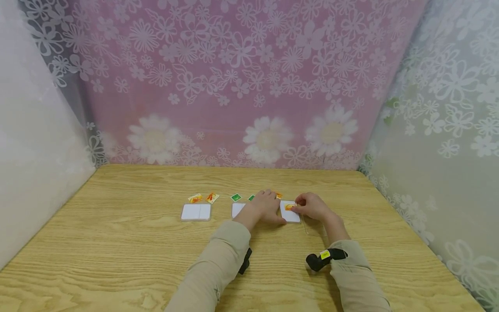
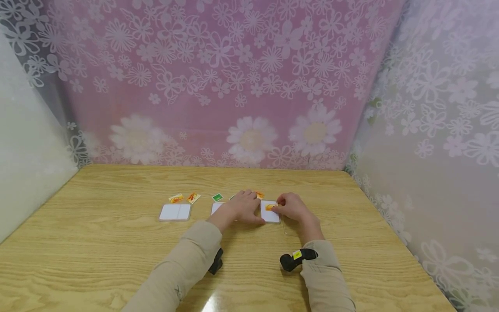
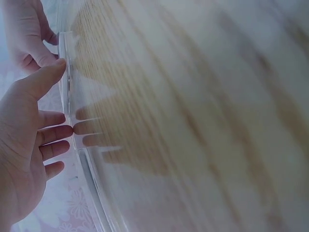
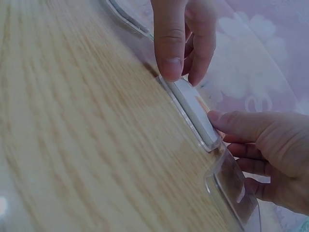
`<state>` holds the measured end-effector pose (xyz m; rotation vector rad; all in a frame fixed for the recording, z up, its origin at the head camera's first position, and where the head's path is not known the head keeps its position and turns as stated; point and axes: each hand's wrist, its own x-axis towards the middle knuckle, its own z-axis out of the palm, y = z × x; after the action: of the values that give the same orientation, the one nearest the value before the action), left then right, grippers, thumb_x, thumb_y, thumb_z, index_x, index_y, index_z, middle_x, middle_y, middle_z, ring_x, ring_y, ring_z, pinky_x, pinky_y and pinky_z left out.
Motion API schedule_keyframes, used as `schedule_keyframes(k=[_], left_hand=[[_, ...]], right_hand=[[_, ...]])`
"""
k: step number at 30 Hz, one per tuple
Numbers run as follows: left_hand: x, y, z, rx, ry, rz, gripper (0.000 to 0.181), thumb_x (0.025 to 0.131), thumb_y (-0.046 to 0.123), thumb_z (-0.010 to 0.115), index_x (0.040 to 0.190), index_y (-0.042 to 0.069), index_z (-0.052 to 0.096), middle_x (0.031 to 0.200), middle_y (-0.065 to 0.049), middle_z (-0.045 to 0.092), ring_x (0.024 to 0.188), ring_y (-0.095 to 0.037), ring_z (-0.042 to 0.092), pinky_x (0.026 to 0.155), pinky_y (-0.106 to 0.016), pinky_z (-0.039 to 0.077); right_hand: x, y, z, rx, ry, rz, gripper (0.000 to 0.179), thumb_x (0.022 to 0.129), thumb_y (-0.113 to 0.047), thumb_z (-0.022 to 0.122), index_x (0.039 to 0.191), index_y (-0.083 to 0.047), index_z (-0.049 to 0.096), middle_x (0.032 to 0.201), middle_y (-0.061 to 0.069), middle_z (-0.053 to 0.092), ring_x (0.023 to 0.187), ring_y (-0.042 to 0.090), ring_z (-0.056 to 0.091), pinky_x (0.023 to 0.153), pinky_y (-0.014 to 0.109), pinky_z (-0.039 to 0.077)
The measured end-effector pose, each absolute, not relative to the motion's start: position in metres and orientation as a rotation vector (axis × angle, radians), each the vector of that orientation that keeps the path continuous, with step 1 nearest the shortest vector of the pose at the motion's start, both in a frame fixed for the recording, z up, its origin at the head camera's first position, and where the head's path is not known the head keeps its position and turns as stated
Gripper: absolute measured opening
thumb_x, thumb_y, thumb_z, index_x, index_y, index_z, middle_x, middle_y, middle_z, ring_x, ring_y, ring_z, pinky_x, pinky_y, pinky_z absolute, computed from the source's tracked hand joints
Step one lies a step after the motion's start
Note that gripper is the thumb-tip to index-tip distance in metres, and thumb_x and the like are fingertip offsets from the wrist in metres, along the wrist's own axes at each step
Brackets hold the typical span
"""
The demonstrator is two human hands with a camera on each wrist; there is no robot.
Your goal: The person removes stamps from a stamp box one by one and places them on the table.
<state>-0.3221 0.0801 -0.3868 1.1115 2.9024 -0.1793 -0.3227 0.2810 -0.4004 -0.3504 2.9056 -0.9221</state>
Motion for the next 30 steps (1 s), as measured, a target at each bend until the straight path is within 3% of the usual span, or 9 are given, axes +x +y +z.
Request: schedule_keyframes(k=[12, 30], left_hand=[[-0.324, 0.081, -0.388, 1.102, 2.902, -0.163, 0.067, 0.083, 0.066, 0.047, 0.124, 0.014, 0.056, 0.129, -0.003, 0.049, 0.118, -0.019, 0.041, 0.102, -0.035, 0.029], [-0.323, 0.081, -0.386, 1.105, 2.894, -0.132, 0.068, 0.083, 0.065, 0.049, 0.125, 0.013, 0.056, 0.130, -0.003, 0.048, 0.119, -0.018, 0.040, 0.103, -0.035, 0.028]], right_hand=[[-0.326, 0.284, -0.401, -0.377, 2.894, -0.893, 0.042, 0.085, -0.024, 0.068, 0.114, 0.006, 0.060, 0.109, 0.017, 0.060, 0.098, 0.026, 0.054, 0.087, 0.043, 0.043], [-0.330, 0.294, -0.402, -0.523, 2.895, -0.874, 0.035, 0.087, -0.018, 0.066, 0.112, 0.007, 0.062, 0.103, 0.014, 0.061, 0.095, 0.026, 0.056, 0.082, 0.041, 0.046]])
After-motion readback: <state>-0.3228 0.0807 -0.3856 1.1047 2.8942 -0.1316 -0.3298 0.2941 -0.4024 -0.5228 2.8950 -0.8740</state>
